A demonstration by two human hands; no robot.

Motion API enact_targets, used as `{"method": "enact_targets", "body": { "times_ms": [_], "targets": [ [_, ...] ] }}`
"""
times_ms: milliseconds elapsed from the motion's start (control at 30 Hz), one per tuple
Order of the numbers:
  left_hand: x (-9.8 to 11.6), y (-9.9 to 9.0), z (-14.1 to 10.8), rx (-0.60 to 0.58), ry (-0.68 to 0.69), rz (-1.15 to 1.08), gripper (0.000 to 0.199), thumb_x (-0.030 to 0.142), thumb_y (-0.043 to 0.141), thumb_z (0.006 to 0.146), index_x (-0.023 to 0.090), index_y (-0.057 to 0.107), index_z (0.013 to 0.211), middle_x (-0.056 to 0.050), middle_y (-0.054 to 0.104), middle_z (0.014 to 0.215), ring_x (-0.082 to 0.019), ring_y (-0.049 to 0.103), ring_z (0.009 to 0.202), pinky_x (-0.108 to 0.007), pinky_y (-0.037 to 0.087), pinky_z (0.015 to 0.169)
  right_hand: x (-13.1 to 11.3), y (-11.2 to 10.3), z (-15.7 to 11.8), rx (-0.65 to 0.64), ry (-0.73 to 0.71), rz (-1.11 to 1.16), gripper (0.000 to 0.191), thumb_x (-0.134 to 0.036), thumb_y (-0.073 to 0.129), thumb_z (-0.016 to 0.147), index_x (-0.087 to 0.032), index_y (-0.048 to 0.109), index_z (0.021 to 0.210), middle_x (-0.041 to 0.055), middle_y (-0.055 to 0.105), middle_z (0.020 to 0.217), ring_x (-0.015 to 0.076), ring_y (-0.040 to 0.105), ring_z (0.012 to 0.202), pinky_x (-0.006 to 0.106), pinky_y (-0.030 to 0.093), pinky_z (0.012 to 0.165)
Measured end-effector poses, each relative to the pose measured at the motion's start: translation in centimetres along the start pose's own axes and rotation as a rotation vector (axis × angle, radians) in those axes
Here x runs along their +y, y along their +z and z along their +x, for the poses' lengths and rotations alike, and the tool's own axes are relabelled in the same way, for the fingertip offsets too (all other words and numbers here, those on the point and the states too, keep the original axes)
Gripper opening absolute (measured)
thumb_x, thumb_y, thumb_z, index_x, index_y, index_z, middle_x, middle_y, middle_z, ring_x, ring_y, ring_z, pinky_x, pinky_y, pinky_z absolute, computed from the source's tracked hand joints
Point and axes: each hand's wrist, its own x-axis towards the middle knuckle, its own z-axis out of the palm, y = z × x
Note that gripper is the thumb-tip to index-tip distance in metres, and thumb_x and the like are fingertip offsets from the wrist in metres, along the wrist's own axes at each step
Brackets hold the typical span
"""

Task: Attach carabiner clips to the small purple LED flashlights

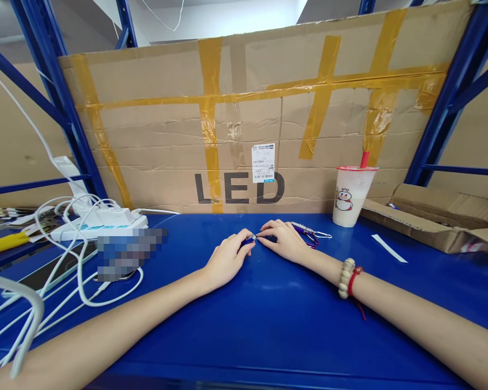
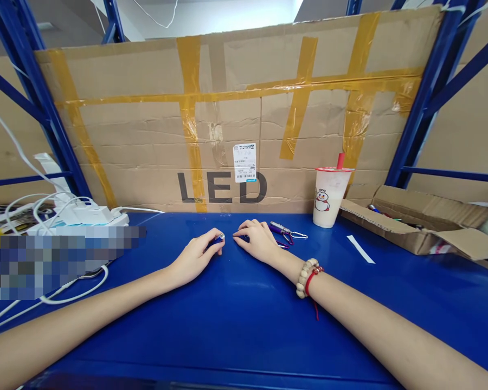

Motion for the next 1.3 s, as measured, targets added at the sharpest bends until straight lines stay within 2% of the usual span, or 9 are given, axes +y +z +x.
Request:
{"method": "enact_targets", "body": {
  "times_ms": [167,333,500,567,700,867,1100,1233,1300],
  "targets": [
    [-0.1,0.0,0.0,0.014,-0.014,-0.03,0.016,0.032,0.034,0.087,0.022,0.046,0.088,0.002,0.06,0.082,-0.014,0.053,0.081,-0.026,0.039,0.075,-0.1,0.2,0.1,0.015,0.054,0.059,0.015,-0.031,0.056,0.079,-0.025,0.069,0.08,0.0009,0.062,0.098,0.0181,0.052,0.092,0.035,0.035,0.078],
    [-0.2,0.2,0.1,0.03,-0.027,-0.022,0.016,0.034,0.036,0.087,0.022,0.046,0.089,0.002,0.06,0.08,-0.015,0.053,0.082,-0.026,0.039,0.074,-0.2,0.4,0.3,0.025,0.121,0.151,0.013,-0.029,0.059,0.076,-0.022,0.069,0.079,0.0033,0.063,0.092,0.0184,0.053,0.09,0.034,0.038,0.08],
    [-0.3,0.2,0.1,0.046,-0.067,-0.018,0.018,0.036,0.036,0.087,0.022,0.046,0.089,0.002,0.061,0.079,-0.015,0.054,0.08,-0.026,0.04,0.072,0.0,0.5,0.3,0.033,0.065,0.191,0.01,-0.026,0.059,0.077,-0.021,0.068,0.076,0.0032,0.063,0.092,0.0175,0.054,0.088,0.032,0.039,0.08],
    [-0.4,0.1,0.1,0.046,-0.068,-0.024,0.02,0.037,0.036,0.087,0.021,0.047,0.088,0.002,0.061,0.078,-0.015,0.055,0.079,-0.026,0.04,0.071,-0.2,0.3,0.3,0.109,0.006,0.198,0.011,-0.027,0.058,0.078,-0.021,0.067,0.076,0.0025,0.062,0.093,0.0163,0.055,0.088,0.031,0.038,0.078],
    [-0.5,0.2,0.2,0.033,-0.045,-0.019,0.022,0.038,0.035,0.088,0.021,0.049,0.086,0.002,0.061,0.076,-0.015,0.055,0.076,-0.025,0.04,0.069,-1.1,0.0,0.3,0.355,-0.054,0.242,0.015,-0.03,0.053,0.083,-0.02,0.065,0.085,0.0029,0.06,0.09,0.0143,0.055,0.087,0.03,0.037,0.077],
    [-0.7,0.2,0.2,0.022,-0.037,-0.004,0.023,0.038,0.034,0.088,0.022,0.05,0.088,0.003,0.061,0.075,-0.014,0.055,0.075,-0.024,0.039,0.068,-2.2,-0.3,0.0,0.458,-0.173,0.293,0.014,-0.028,0.054,0.083,-0.02,0.065,0.086,0.0031,0.059,0.088,0.0132,0.055,0.084,0.029,0.038,0.076],
    [-0.6,0.2,0.2,0.028,-0.045,-0.05,0.021,0.036,0.034,0.088,0.022,0.05,0.091,0.004,0.06,0.075,-0.013,0.055,0.074,-0.023,0.039,0.069,-3.0,-0.6,-0.3,0.416,-0.29,0.278,0.017,-0.025,0.05,0.085,-0.019,0.066,0.086,0.0033,0.059,0.088,0.0122,0.055,0.083,0.028,0.038,0.073],
    [-0.5,0.1,0.2,0.044,-0.057,-0.058,0.021,0.036,0.034,0.088,0.022,0.049,0.09,0.004,0.059,0.074,-0.013,0.055,0.075,-0.023,0.039,0.071,-2.6,-0.6,-0.2,0.397,-0.122,0.2,0.018,-0.025,0.048,0.085,-0.02,0.065,0.084,0.003,0.06,0.089,0.0128,0.055,0.083,0.028,0.038,0.073],
    [-0.4,0.1,0.2,0.055,-0.067,-0.06,0.021,0.036,0.034,0.088,0.022,0.049,0.092,0.004,0.06,0.074,-0.013,0.055,0.076,-0.023,0.04,0.072,-2.1,-0.5,-0.2,0.315,-0.028,0.106,0.017,-0.023,0.05,0.083,-0.021,0.065,0.089,0.0032,0.059,0.094,0.0149,0.054,0.087,0.029,0.039,0.075]
  ]
}}
